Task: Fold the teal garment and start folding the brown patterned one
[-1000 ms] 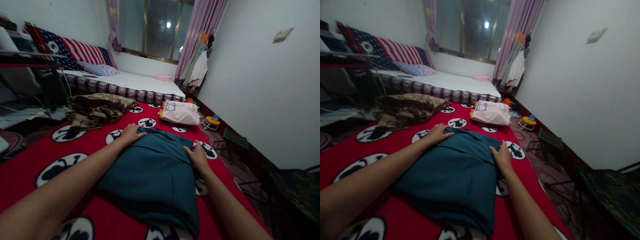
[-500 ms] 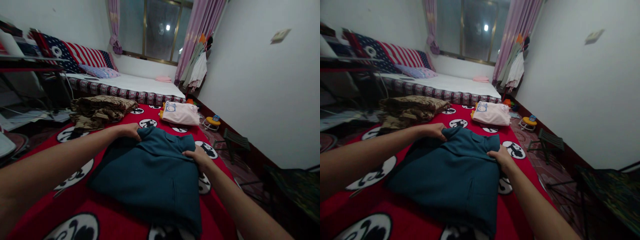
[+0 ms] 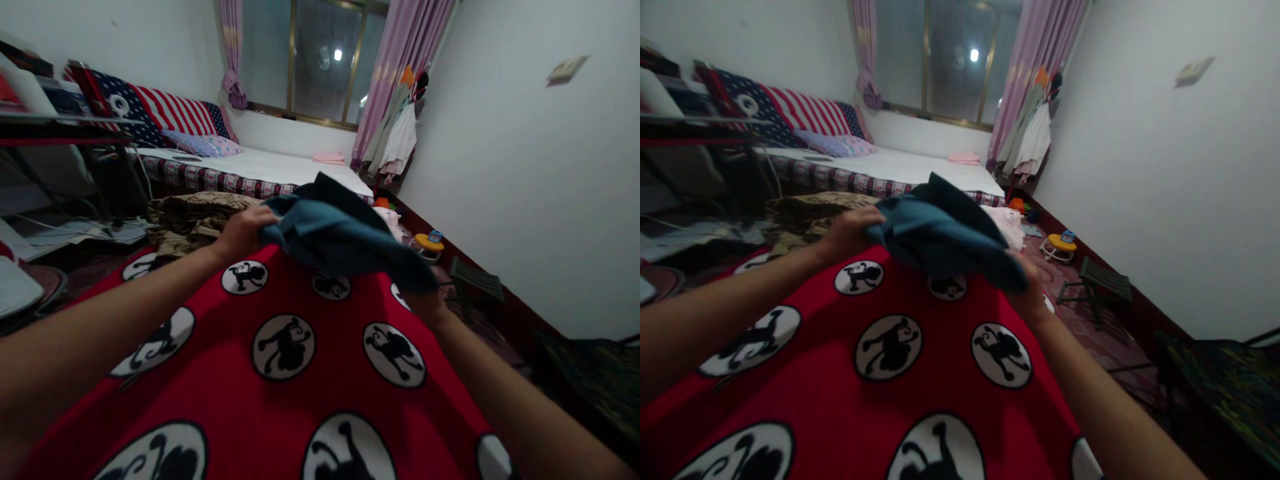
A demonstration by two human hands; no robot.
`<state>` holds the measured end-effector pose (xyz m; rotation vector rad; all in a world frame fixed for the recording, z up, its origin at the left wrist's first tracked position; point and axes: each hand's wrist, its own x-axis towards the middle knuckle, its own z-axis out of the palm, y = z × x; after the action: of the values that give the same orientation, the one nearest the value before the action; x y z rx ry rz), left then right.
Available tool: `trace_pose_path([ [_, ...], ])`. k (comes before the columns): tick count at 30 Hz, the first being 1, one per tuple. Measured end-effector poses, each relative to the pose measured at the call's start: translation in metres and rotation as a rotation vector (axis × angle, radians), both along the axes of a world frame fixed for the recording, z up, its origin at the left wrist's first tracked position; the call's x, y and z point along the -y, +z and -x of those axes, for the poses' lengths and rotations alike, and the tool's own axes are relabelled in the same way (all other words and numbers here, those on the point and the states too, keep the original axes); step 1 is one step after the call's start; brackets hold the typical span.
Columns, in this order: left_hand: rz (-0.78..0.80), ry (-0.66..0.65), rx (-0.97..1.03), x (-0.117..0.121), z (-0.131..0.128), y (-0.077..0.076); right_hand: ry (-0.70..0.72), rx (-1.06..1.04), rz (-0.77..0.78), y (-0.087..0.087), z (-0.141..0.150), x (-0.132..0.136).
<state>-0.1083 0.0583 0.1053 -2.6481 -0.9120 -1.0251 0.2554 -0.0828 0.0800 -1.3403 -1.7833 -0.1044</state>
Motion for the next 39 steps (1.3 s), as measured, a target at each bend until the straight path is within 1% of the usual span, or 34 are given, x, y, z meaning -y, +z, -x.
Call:
trace_pose_path([
  [2, 0.101, -0.058, -0.228, 0.010, 0.013, -0.051, 0.176, 0.065, 0.116, -0.046, 0.001, 0.024],
  [3, 0.163, -0.087, -0.297, 0.016, 0.019, -0.072, 0.253, 0.060, 0.192, -0.064, 0.000, 0.034],
  [4, 0.199, -0.079, -0.287, 0.022, 0.023, -0.087, 0.269, 0.030, 0.253, -0.078, -0.001, 0.043],
  [5, 0.236, -0.077, -0.284, 0.028, 0.026, -0.096, 0.278, 0.007, 0.301, -0.088, -0.003, 0.050],
  [6, 0.272, -0.075, -0.279, 0.032, 0.028, -0.098, 0.270, -0.020, 0.336, -0.091, -0.005, 0.054],
  [7, 0.309, -0.073, -0.283, 0.035, 0.029, -0.095, 0.251, -0.038, 0.353, -0.091, -0.006, 0.056],
  [8, 0.351, -0.079, -0.306, 0.038, 0.028, -0.087, 0.232, -0.050, 0.356, -0.086, -0.007, 0.056],
  [10, 0.449, -0.118, -0.363, 0.041, 0.024, -0.064, 0.194, -0.069, 0.324, -0.071, -0.001, 0.053],
  [12, 0.529, -0.202, -0.362, 0.047, 0.015, -0.041, 0.182, -0.080, 0.262, -0.057, 0.013, 0.048],
  [13, 0.550, -0.247, -0.325, 0.052, 0.010, -0.033, 0.193, -0.079, 0.240, -0.053, 0.023, 0.047],
  [14, 0.559, -0.284, -0.272, 0.058, 0.004, -0.029, 0.215, -0.062, 0.236, -0.051, 0.034, 0.046],
  [16, 0.556, -0.331, -0.193, 0.073, -0.008, -0.029, 0.262, 0.025, 0.266, -0.054, 0.057, 0.049],
  [17, 0.550, -0.341, -0.197, 0.081, -0.014, -0.033, 0.275, 0.085, 0.287, -0.057, 0.068, 0.052],
  [19, 0.536, -0.340, -0.272, 0.091, -0.022, -0.041, 0.289, 0.185, 0.321, -0.062, 0.081, 0.057],
  [21, 0.552, -0.304, -0.358, 0.093, -0.028, -0.045, 0.318, 0.186, 0.336, -0.063, 0.083, 0.057],
  [23, 0.589, -0.189, -0.376, 0.089, -0.034, -0.044, 0.304, 0.098, 0.299, -0.060, 0.074, 0.051],
  [24, 0.591, -0.119, -0.364, 0.085, -0.039, -0.043, 0.253, 0.055, 0.252, -0.058, 0.066, 0.046],
  [25, 0.567, -0.051, -0.336, 0.081, -0.043, -0.041, 0.174, 0.028, 0.196, -0.058, 0.058, 0.039],
  [27, 0.441, 0.057, -0.241, 0.072, -0.054, -0.041, -0.005, 0.017, 0.109, -0.058, 0.041, 0.023],
  [28, 0.363, 0.090, -0.194, 0.066, -0.059, -0.042, -0.061, 0.018, 0.102, -0.059, 0.033, 0.015],
  [30, 0.251, 0.127, -0.137, 0.050, -0.066, -0.045, -0.091, -0.008, 0.146, -0.061, 0.022, 0.001],
  [31, 0.240, 0.126, -0.134, 0.039, -0.069, -0.046, -0.086, -0.041, 0.184, -0.062, 0.018, -0.005],
  [33, 0.324, 0.106, -0.148, 0.011, -0.072, -0.043, -0.081, -0.150, 0.272, -0.063, 0.012, -0.016],
  [36, 0.537, 0.066, -0.122, -0.034, -0.079, -0.030, -0.109, -0.367, 0.347, -0.066, 0.006, -0.032],
  [38, 0.606, 0.044, -0.099, -0.060, -0.089, -0.021, -0.170, -0.447, 0.351, -0.073, 0.002, -0.042],
  [39, 0.614, 0.038, -0.102, -0.071, -0.096, -0.019, -0.230, -0.457, 0.348, -0.077, 0.001, -0.046],
])
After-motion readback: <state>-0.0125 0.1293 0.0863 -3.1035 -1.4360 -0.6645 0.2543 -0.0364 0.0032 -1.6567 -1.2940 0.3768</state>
